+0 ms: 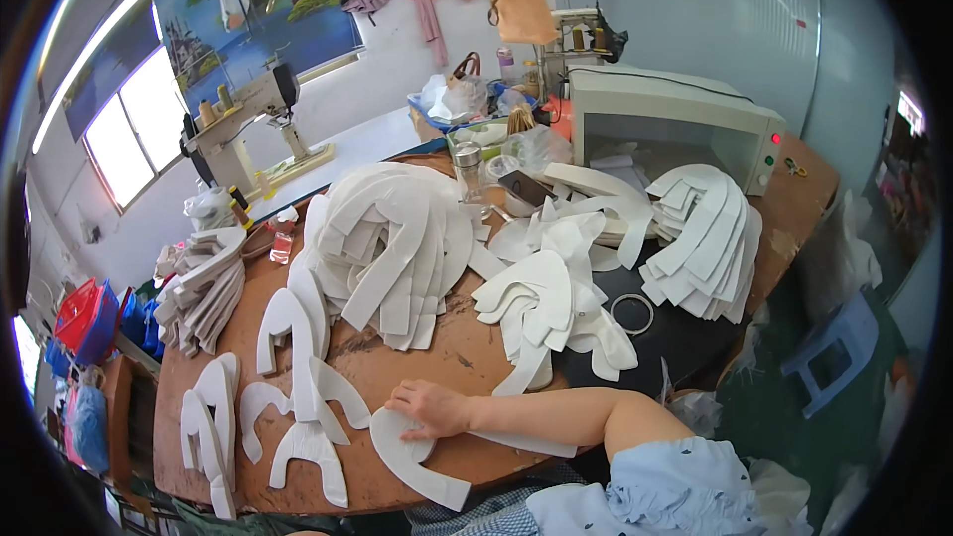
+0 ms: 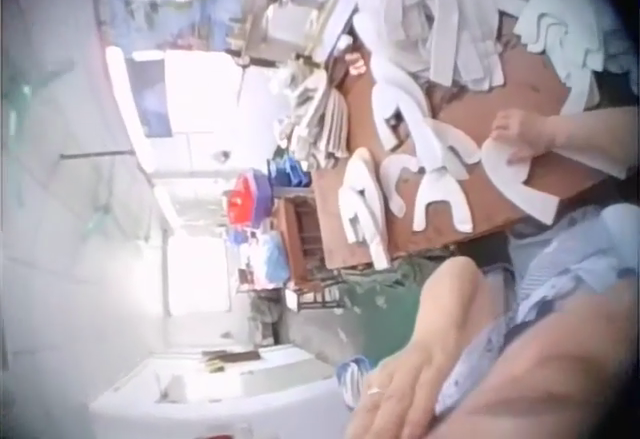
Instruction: Preparing white foam shoe components by peeling off layers and stacking them on a workbench.
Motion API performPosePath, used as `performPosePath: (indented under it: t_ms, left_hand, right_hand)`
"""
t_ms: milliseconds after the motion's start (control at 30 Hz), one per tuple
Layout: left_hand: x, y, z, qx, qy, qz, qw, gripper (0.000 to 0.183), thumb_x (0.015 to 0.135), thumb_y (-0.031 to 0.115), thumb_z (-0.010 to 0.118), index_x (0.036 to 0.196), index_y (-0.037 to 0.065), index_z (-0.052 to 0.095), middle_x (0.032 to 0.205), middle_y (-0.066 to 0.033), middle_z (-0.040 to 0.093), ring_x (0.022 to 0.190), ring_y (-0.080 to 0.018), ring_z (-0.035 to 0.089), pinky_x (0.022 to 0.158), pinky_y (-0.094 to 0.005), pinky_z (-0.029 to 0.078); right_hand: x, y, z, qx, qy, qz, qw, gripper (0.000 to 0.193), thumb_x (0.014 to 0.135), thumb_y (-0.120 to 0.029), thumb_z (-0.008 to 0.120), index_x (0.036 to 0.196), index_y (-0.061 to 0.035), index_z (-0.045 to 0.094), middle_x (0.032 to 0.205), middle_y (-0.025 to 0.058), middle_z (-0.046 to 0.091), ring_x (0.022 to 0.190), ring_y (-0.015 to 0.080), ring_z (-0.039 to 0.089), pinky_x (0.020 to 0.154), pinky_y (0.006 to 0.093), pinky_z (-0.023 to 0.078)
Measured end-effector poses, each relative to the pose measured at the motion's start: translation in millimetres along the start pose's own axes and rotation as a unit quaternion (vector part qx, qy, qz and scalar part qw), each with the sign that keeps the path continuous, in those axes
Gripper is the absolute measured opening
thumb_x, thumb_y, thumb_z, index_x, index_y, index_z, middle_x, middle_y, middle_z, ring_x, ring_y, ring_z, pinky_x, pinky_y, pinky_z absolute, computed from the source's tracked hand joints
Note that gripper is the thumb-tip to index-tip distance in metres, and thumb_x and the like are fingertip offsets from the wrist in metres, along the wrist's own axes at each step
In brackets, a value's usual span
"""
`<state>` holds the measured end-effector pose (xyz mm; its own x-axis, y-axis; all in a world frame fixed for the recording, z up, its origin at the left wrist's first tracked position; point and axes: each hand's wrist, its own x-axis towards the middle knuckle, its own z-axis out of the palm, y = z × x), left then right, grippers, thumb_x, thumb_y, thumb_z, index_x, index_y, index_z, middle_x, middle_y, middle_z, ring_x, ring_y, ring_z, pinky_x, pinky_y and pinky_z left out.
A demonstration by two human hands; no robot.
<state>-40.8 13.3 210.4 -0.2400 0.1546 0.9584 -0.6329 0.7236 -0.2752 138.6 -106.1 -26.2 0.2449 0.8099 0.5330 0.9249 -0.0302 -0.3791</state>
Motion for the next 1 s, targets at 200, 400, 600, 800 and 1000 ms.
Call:
performPosePath:
  t_ms: [200, 400, 600, 800, 1000]
  left_hand:
    - [10, 5, -6, 0.057, -0.062, 0.022, 0.996, 0.039, 0.108, 0.013, 0.031, 0.129, 0.007, 0.063, 0.136, -0.0045, 0.061, 0.123, -0.0159, 0.058, 0.107, -0.0315, 0.044]
    - [-13, 11, 24, 0.042, 0.238, -0.128, 0.962, 0.030, 0.096, 0.021, 0.060, 0.121, 0.005, 0.066, 0.111, -0.0123, 0.070, 0.103, -0.0327, 0.067, 0.104, -0.0470, 0.031]
    - [-149, 39, -53, 0.545, 0.289, -0.651, 0.443, 0.033, 0.105, 0.015, 0.047, 0.128, -0.006, 0.058, 0.125, -0.0151, 0.064, 0.118, -0.0216, 0.059, 0.100, -0.0347, 0.046]
    - [-213, 62, -74, 0.479, 0.303, -0.695, 0.444, 0.047, 0.109, 0.034, 0.037, 0.130, -0.003, 0.057, 0.121, -0.0138, 0.064, 0.112, -0.0225, 0.060, 0.099, -0.0332, 0.045]
    - [-207, 48, -66, 0.282, 0.378, -0.818, 0.330, 0.067, 0.109, 0.044, 0.018, 0.127, -0.004, 0.061, 0.118, -0.0172, 0.066, 0.115, -0.0250, 0.059, 0.104, -0.0355, 0.042]
  right_hand:
    - [-10, 9, 0, 0.023, 0.001, 0.004, 1.000, 0.050, 0.081, -0.031, 0.074, 0.116, 0.0008, 0.059, 0.111, 0.0157, 0.061, 0.105, 0.0332, 0.057, 0.093, 0.0423, 0.048]
    - [5, 12, -6, 0.050, 0.035, 0.030, 0.998, 0.048, 0.074, -0.027, 0.078, 0.112, -0.0043, 0.060, 0.103, 0.0142, 0.059, 0.097, 0.0348, 0.058, 0.085, 0.0442, 0.048]
    - [3, 15, -19, 0.047, -0.042, 0.192, 0.979, 0.044, 0.079, -0.031, 0.078, 0.110, -0.0056, 0.060, 0.099, 0.0155, 0.064, 0.092, 0.0346, 0.064, 0.080, 0.0433, 0.051]
    - [8, -10, -34, 0.092, -0.109, 0.205, 0.968, 0.025, 0.086, -0.020, 0.072, 0.102, -0.0058, 0.058, 0.089, 0.0174, 0.068, 0.083, 0.0377, 0.067, 0.071, 0.0453, 0.052]
    - [-11, -26, -90, 0.198, -0.058, 0.193, 0.959, 0.019, 0.091, -0.008, 0.064, 0.108, -0.0069, 0.054, 0.088, 0.0171, 0.067, 0.081, 0.0368, 0.068, 0.073, 0.0419, 0.053]
